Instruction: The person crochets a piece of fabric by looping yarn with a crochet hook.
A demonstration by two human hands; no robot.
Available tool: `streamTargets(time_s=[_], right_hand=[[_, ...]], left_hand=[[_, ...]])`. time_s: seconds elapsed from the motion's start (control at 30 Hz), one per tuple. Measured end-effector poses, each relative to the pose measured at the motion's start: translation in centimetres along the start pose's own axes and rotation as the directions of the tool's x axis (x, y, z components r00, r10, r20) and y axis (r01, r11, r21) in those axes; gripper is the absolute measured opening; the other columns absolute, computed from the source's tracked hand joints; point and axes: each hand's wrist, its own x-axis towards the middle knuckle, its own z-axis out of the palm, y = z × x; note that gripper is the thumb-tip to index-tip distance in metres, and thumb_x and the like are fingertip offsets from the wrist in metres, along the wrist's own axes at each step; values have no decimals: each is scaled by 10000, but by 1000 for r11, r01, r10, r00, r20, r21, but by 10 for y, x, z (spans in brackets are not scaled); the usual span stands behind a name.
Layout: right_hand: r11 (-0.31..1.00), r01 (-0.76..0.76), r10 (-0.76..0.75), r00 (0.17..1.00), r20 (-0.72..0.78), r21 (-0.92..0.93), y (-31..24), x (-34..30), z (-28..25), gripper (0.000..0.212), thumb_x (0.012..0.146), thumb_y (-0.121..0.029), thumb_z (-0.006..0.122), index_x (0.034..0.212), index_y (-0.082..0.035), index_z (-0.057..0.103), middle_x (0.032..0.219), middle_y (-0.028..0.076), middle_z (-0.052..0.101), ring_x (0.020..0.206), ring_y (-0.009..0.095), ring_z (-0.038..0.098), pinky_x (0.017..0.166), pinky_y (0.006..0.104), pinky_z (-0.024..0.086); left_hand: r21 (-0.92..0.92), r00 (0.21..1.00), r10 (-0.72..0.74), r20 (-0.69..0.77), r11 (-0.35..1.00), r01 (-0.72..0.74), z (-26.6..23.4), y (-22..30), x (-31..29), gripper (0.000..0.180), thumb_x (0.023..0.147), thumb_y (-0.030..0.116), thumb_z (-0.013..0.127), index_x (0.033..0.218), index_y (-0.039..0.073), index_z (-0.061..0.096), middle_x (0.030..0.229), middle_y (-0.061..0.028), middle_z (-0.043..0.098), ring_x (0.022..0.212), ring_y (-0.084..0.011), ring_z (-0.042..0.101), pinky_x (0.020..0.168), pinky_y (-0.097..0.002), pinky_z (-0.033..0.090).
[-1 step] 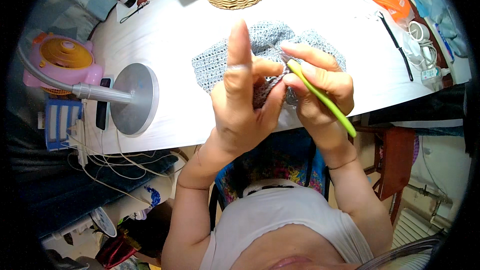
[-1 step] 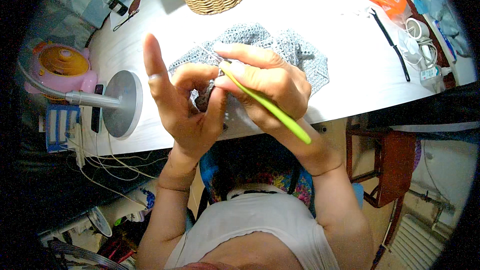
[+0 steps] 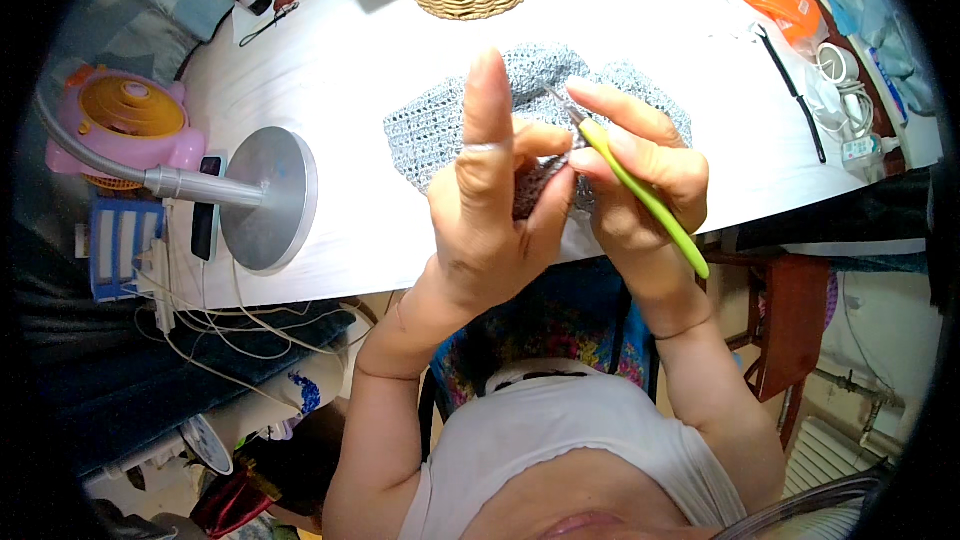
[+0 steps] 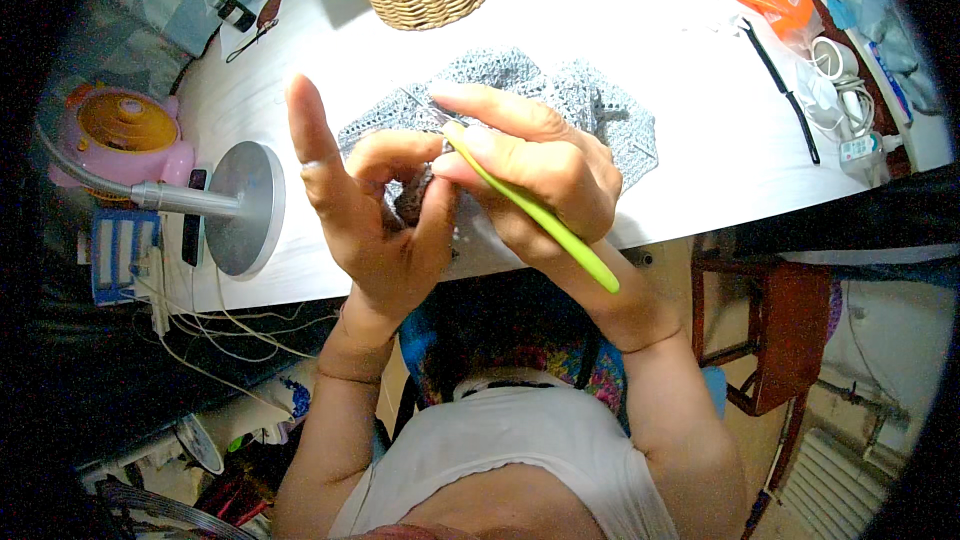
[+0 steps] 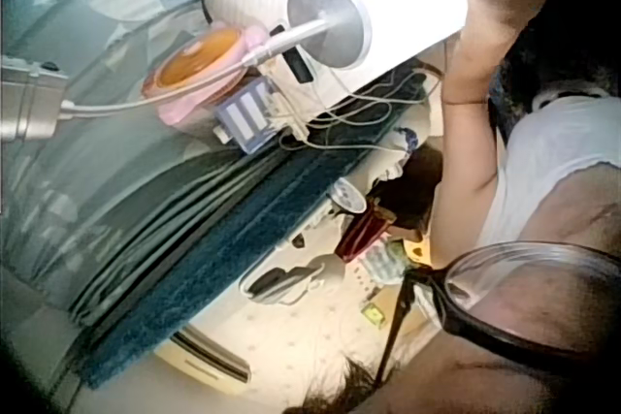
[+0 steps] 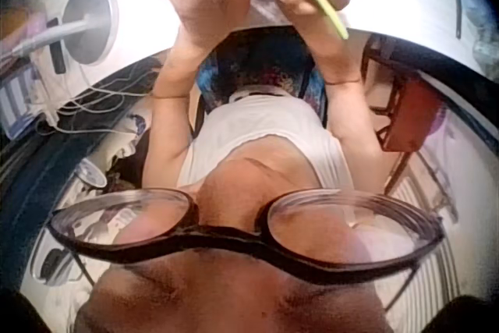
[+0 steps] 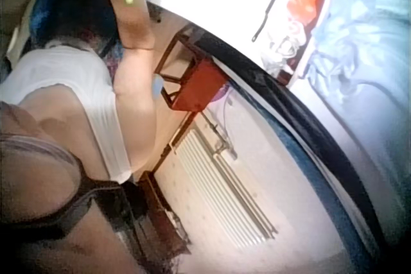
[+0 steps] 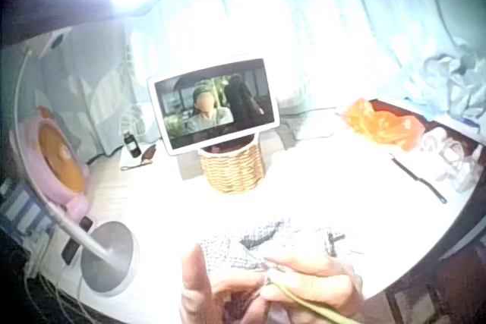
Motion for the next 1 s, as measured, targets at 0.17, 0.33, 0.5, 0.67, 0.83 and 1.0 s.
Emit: streamTargets(time_s=[0.17, 0.33, 0.5, 0.67, 0.83, 1.0], right_hand=[[888, -167, 253, 956, -151, 429, -2, -1, 5, 239, 820, -128, 577, 928, -34, 386, 921, 267, 574, 826, 251, 603, 726, 312, 496], [499, -337, 575, 818, -14, 799, 1, -2, 11, 260, 809, -183, 592, 882, -33, 392, 847, 234, 598, 746, 189, 616, 662, 272, 520], [511, -418, 573, 817, 64, 751, 3, -2, 4, 264, 824, -196, 566, 884, -9, 389, 812, 211, 603, 710, 165, 615, 642, 248, 521], [615, -417, 506, 860, 71, 669, 6, 0, -1, 270, 833, -200, 552, 886, -1, 378, 790, 203, 600, 702, 166, 612, 639, 243, 519], [654, -439, 476, 872, 116, 616, 11, -3, -7, 282, 852, -219, 523, 902, -1, 351, 787, 200, 595, 735, 177, 606, 679, 254, 501], [643, -459, 466, 870, 162, 613, 13, -3, -10, 271, 868, -228, 494, 908, -11, 337, 794, 201, 592, 754, 196, 601, 703, 271, 485]], left_hand=[[-383, 964, -266, -10, 891, 242, 5, 9, 0, 728, 755, -59, 551, 1324, -69, 98, 823, -119, 588, 715, -136, 571, 663, -222, 456], [-659, 854, -485, 185, 583, 474, -10, -9, -5, 612, 831, 14, 471, 1326, -57, 118, 858, -96, 592, 817, -89, 544, 755, -197, 410], [-576, 881, -452, 142, 686, 445, -15, -8, -3, 562, 840, 19, 429, 1318, -59, 143, 839, -87, 587, 806, -84, 536, 749, -197, 407], [-725, 826, -506, 248, 469, 505, -14, -15, -2, 590, 820, 34, 478, 1307, -68, 160, 799, -77, 579, 758, -91, 539, 730, -204, 418], [-619, 854, -478, 208, 611, 493, -9, -14, -1, 685, 760, 5, 573, 1304, -73, 164, 771, -75, 585, 746, -99, 551, 721, -199, 426], [-640, 824, -523, 217, 561, 525, -13, -12, 2, 708, 734, -15, 606, 1298, -76, 184, 762, -71, 590, 753, -100, 557, 702, -195, 434]])
